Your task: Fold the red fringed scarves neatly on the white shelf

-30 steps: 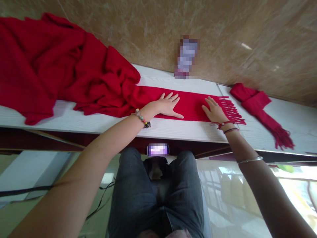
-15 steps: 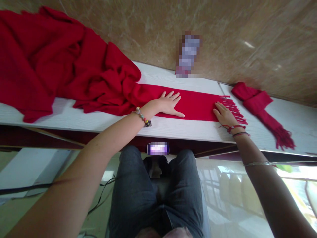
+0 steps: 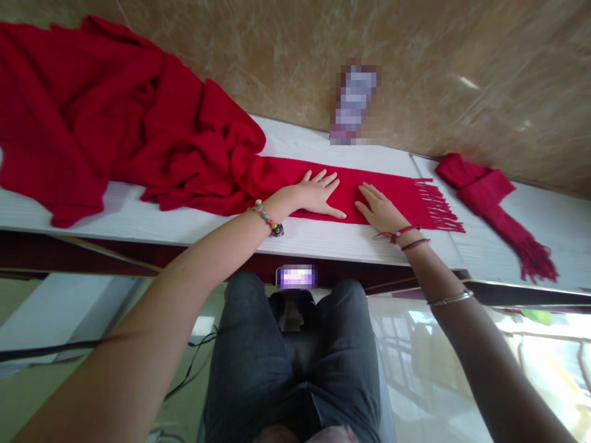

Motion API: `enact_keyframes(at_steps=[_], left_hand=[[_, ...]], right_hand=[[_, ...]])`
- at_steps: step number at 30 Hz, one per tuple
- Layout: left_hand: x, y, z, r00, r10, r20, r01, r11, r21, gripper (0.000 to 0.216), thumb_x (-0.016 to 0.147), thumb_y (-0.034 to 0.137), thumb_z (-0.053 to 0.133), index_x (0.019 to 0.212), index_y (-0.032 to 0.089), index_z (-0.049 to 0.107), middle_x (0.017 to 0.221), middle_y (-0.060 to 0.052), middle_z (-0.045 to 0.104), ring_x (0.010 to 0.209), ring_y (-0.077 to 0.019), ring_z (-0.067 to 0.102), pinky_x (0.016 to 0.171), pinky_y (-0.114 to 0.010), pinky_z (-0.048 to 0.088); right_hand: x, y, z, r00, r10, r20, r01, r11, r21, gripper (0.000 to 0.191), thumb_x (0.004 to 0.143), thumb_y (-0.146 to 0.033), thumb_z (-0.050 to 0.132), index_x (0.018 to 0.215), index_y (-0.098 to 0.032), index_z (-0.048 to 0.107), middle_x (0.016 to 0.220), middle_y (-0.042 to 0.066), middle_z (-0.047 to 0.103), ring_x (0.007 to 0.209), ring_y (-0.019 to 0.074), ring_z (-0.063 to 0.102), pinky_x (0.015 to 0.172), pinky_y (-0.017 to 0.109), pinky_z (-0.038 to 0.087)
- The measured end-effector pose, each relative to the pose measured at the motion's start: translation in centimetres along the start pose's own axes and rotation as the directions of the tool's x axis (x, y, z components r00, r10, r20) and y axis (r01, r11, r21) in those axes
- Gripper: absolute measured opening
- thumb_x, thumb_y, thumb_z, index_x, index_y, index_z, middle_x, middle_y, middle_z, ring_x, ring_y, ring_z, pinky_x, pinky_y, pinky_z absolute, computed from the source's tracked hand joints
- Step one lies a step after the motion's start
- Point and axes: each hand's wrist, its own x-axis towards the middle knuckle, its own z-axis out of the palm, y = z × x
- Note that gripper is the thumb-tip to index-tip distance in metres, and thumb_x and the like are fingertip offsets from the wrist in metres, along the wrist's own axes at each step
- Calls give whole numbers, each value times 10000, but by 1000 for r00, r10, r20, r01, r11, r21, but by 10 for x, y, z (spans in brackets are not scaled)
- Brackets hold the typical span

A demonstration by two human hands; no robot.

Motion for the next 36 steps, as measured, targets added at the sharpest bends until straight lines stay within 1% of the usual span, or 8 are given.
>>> enact_keyframes(at_steps=[3, 14, 18, 21, 24, 27, 31, 36], left_hand=[[1, 0, 1, 1000, 5, 0, -5, 1000, -3, 1114, 705, 794, 400, 1513, 126, 25, 1578, -85, -33, 1438, -327, -68, 1159, -488, 2], [-1, -3, 1, 1000, 19, -12, -20, 1000, -23, 1118, 684, 818, 388, 1516, 163, 27, 1579, -63, -41, 1442, -306, -66, 1163, -481, -5], [1, -4, 2, 1000, 19, -21, -19, 1000, -6, 1087, 715, 791, 380, 1514, 139, 36, 1577, -83, -30, 1441, -312, -67, 1156, -498, 2], [1, -3, 2, 1000, 13, -13, -13, 1000, 1, 1074, 727, 774, 389, 1514, 136, 35, 1577, -85, -30, 1438, -321, -67, 1154, -499, 3], [0, -1, 1, 1000, 12, -12, -12, 1000, 1, 1071, 733, 765, 390, 1512, 120, 37, 1577, -89, -28, 1439, -317, -65, 1155, -497, 4], [-1, 0, 0, 1000, 5, -13, -5, 1000, 9, 1060, 739, 760, 388, 1513, 126, 37, 1576, -87, -27, 1442, -308, -57, 1154, -496, 9], [-1, 1, 0, 1000, -3, -4, 3, 1000, 9, 1047, 746, 751, 394, 1514, 135, 35, 1577, -75, -34, 1441, -310, -60, 1157, -484, 6], [-1, 0, 0, 1000, 5, -11, -5, 1000, -7, 1089, 714, 790, 391, 1514, 148, 26, 1578, -62, -43, 1439, -311, -68, 1158, -484, -2]], right_hand=[[-7, 6, 1, 998, 32, 49, -31, 999, -5, 554, 923, -411, 315, 1393, -139, 425, 1469, 129, 394, 1375, 271, 330, 1113, 525, 284], [-39, 91, -14, 967, 254, -9, -254, 964, -81, 573, 885, -369, 333, 1342, -48, 463, 1406, 196, 459, 1341, 287, 384, 1114, 467, 321], [-25, 81, -12, 963, 262, -62, -266, 962, -68, 541, 868, -368, 379, 1303, -75, 510, 1373, 194, 497, 1312, 331, 416, 1072, 546, 351], [-8, 54, -12, 983, 127, -134, -130, 991, -12, 544, 878, -408, 399, 1317, -107, 510, 1395, 161, 484, 1326, 305, 404, 1100, 510, 335], [6, 22, -10, 996, 22, -88, -21, 1000, 12, 575, 902, -422, 378, 1364, -89, 459, 1445, 162, 421, 1366, 270, 345, 1136, 442, 301], [12, 4, -2, 1000, 24, 18, -24, 1000, 16, 581, 908, -404, 375, 1395, -92, 418, 1469, 159, 385, 1385, 275, 308, 1136, 477, 282], [6, 12, 4, 997, 47, 62, -48, 999, 14, 540, 915, -390, 338, 1409, -184, 407, 1481, 112, 376, 1381, 293, 311, 1097, 601, 253], [-10, 54, -6, 986, 153, 64, -152, 988, -31, 550, 911, -386, 320, 1405, -165, 412, 1487, 122, 361, 1382, 293, 307, 1090, 592, 272]])
